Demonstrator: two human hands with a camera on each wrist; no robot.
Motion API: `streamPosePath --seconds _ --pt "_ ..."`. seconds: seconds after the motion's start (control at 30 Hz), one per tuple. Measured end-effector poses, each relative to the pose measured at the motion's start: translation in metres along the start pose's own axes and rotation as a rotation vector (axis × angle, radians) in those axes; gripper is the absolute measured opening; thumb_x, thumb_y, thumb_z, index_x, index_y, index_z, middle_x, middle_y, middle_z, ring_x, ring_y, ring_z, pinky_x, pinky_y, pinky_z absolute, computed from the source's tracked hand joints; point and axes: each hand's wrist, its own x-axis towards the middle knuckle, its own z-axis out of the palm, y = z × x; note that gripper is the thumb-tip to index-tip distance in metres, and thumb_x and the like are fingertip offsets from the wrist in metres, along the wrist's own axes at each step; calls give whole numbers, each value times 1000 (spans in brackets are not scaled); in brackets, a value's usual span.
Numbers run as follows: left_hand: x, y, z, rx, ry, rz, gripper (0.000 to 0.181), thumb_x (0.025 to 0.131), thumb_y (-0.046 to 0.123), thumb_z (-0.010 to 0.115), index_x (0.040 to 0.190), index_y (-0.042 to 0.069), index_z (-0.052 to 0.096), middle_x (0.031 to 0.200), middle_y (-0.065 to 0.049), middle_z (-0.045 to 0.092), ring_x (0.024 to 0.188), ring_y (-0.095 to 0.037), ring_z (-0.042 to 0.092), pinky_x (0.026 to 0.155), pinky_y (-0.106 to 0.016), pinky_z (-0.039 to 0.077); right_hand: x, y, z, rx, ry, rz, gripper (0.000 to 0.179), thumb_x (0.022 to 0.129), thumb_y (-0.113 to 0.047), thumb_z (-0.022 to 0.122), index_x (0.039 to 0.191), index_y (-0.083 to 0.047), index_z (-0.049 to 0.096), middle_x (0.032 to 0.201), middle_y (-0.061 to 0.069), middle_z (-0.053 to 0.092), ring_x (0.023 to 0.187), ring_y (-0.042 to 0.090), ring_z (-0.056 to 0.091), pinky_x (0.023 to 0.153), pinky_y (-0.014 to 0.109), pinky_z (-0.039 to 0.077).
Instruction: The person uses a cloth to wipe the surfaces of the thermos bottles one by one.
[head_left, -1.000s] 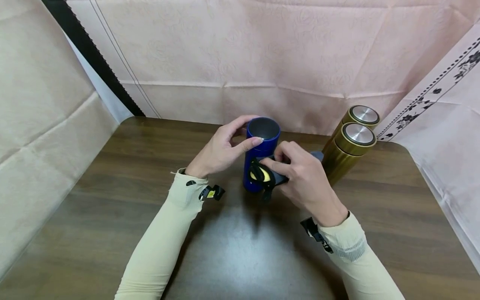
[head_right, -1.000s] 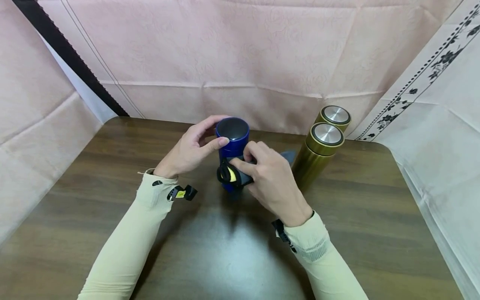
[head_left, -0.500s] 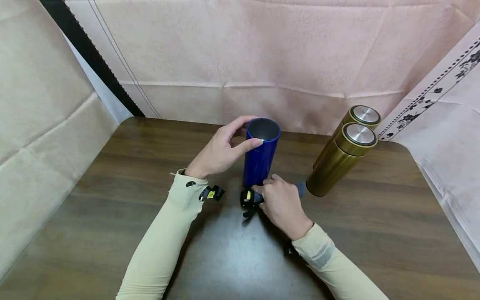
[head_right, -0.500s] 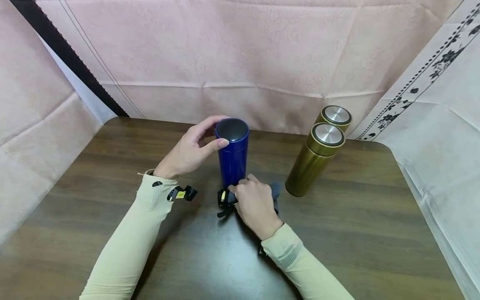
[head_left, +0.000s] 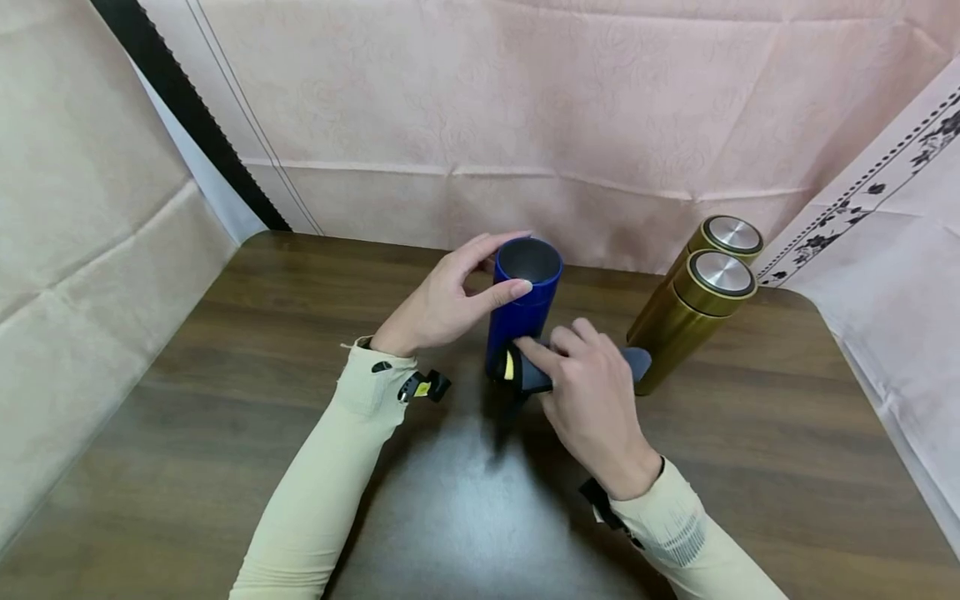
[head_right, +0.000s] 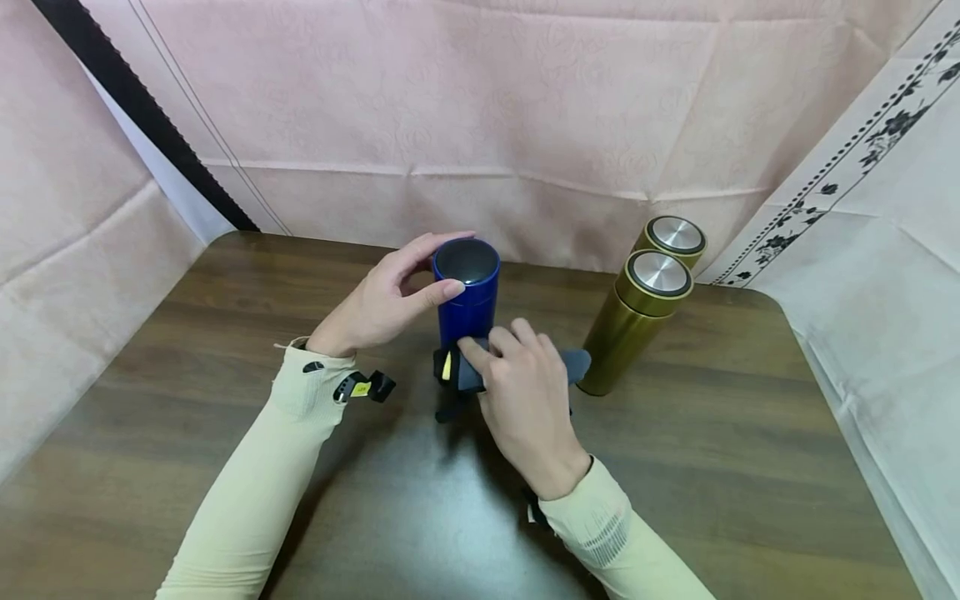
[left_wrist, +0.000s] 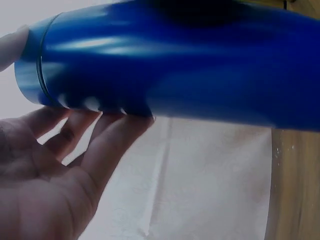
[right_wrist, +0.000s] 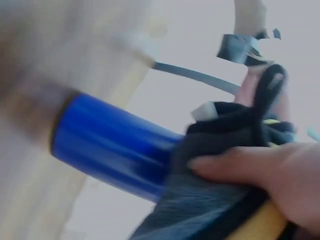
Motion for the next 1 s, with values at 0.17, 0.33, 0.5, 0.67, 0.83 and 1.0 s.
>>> streamPosePath --seconds 0.17,0.33,0.5,0.67,0.83,1.0 --pt "0 2 -1 -6 10 -16 45 98 37 69 140 27 59 124 9 62 107 -11 59 96 -36 51 7 0 -7 51 275 -121 47 78 15 70 117 -11 77 71 7 58 77 28 51 72 42 47" --pt "-1 4 0 -12 25 -68 38 95 40 70 130 25 64 115 12 63 106 -10 59 94 -38 50 8 1 1 38 352 -213 41 82 11 74 117 -10 76 75 8 61 77 28 53 74 43 50" --pt "-2 7 0 0 27 -93 38 95 41 71 128 25 64 115 12 63 106 -11 59 95 -40 50 5 1 10 13 269 -186 42 83 4 78 119 -16 77 79 6 56 84 30 53 80 47 48" --pt "-1 8 -3 11 21 -118 41 95 45 70 131 27 62 113 12 66 107 -11 60 94 -41 51 3 -1 15 -7 155 -116 46 79 1 83 118 -23 78 78 3 54 84 29 50 80 46 44" --pt "-2 8 -4 29 14 -133 44 95 48 69 133 28 62 109 12 68 106 -9 60 94 -40 51 -2 -3 20 -47 5 -59 58 64 1 90 115 -24 79 77 2 61 79 27 51 73 42 46" --pt "-2 7 -1 33 16 -132 44 95 49 70 133 28 61 107 12 69 105 -8 61 93 -38 51 -13 -7 40 -95 -195 41 52 61 -4 93 109 -21 81 85 2 72 78 22 57 63 35 50"
